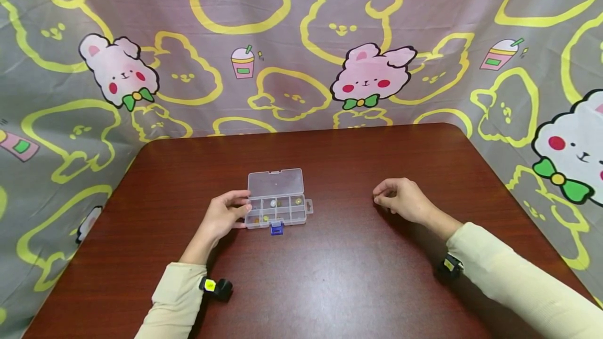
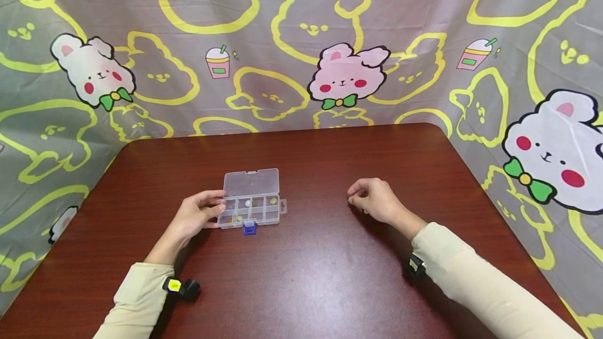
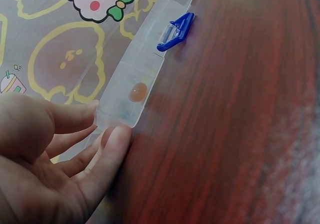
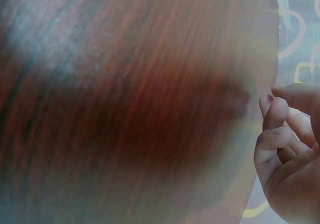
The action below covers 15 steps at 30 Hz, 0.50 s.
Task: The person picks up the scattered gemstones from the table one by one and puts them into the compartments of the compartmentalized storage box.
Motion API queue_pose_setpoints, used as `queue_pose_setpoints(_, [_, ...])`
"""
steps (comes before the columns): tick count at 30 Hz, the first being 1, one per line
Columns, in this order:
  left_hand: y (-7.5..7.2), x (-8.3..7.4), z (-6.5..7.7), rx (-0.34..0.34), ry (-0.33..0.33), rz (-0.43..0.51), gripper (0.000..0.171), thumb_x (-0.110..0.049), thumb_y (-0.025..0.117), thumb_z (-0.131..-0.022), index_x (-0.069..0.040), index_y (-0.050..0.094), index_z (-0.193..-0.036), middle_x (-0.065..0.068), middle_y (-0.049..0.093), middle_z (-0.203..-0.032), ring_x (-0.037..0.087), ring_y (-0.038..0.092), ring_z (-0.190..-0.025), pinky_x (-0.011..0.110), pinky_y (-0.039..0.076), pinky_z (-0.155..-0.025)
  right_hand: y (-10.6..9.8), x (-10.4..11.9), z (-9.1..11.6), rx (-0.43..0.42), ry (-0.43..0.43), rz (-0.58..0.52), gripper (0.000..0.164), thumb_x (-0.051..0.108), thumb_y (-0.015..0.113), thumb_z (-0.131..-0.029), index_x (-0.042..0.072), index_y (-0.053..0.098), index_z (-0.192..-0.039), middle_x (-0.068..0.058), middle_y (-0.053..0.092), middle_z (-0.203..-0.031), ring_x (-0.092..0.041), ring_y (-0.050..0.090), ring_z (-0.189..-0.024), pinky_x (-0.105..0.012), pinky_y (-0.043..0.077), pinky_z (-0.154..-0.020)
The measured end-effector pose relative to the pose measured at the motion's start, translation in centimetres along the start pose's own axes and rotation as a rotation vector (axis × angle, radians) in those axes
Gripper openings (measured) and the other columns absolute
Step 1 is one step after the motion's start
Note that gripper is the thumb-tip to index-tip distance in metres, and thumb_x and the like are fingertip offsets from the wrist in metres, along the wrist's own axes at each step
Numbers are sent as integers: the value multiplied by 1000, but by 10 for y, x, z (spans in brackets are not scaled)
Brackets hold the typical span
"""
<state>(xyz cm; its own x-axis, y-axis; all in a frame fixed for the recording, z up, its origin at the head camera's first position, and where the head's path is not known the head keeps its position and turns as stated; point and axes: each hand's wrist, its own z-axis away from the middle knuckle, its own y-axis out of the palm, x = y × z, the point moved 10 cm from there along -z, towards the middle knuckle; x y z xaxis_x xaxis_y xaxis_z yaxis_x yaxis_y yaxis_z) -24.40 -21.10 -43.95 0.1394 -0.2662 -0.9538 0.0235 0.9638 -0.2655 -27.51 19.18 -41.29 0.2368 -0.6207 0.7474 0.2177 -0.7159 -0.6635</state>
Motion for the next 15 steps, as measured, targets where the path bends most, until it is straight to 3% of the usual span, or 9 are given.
queue_pose_setpoints(15, [1,0,0,2,-11,4,40,2,66,-95,4,58,-134,24,61,-118,16,64,-81,35,62,-61,5,1,-1,-1,-19,-23,8,0,72,-88,3,72,-96,-4,69,-78,-17,58,-56,-28,52,-50])
